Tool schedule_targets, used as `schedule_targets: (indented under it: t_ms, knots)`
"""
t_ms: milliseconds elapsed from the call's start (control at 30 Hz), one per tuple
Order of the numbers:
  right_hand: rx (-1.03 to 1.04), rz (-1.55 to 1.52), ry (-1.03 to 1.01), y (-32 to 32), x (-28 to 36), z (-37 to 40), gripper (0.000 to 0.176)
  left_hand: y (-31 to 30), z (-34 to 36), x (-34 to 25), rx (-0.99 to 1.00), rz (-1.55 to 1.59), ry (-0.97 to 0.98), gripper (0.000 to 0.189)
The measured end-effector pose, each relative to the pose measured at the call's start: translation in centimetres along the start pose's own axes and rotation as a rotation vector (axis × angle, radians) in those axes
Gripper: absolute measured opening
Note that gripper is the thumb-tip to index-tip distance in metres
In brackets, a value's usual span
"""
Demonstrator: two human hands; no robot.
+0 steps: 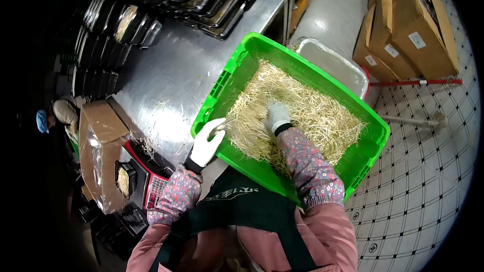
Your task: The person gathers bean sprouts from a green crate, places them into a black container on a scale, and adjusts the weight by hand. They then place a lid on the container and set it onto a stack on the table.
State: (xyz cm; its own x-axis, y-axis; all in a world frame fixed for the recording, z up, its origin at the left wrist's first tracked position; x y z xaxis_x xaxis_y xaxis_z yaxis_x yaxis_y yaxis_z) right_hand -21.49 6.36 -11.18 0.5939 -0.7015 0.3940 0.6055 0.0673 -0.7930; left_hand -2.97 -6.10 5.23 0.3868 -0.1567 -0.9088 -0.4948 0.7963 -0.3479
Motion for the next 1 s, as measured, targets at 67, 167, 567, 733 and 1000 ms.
schedule_targets:
  t_ms: [67, 167, 567, 733, 1000]
  knots:
    - [0.017, -0.043, -0.023, 0.4, -0.6, -0.2, 0.07, -1.3, 2.4, -0.1, -0.034, 0.046, -0.018, 0.036]
    - [-0.17, -0.152, -0.015, -0.1, -2.6, -0.2, 0.065, -3.8, 5.5, -0.5, -0.099, 0.037, 0.003, 0.03]
    - [-0.364, -0.508, 0.068, 0.1, -7.0, -1.9, 0.038, -19.7, 22.1, 0.9, -0.457, -0.044, 0.099, 0.024]
    - [-0.469, -0.911, -0.346, -10.9, 8.8, 3.0, 0.04, -30.0, 34.0, 5.8, -0.805, 0.056, 0.028, 0.025]
    - [-0.142, -0.527, -0.725, 1.9, 45.1, 2.0, 0.065, -39.6, 47.2, 11.3, -1.161, -0.066, 0.049, 0.031]
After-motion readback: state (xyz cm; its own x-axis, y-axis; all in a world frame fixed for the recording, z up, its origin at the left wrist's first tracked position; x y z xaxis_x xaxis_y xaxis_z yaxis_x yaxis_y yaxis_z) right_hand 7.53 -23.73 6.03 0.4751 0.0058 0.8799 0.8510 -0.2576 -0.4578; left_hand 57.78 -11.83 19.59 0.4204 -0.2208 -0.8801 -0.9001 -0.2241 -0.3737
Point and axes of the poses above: each hand's wrist, its own z-axis away from the middle knuckle, its own y-axis out of the palm, x = y × z, the point moved 8 cm from there along -z, towards the middle knuckle, and after that the axes turned 2 degrees about -x, right-handed, at the moved point
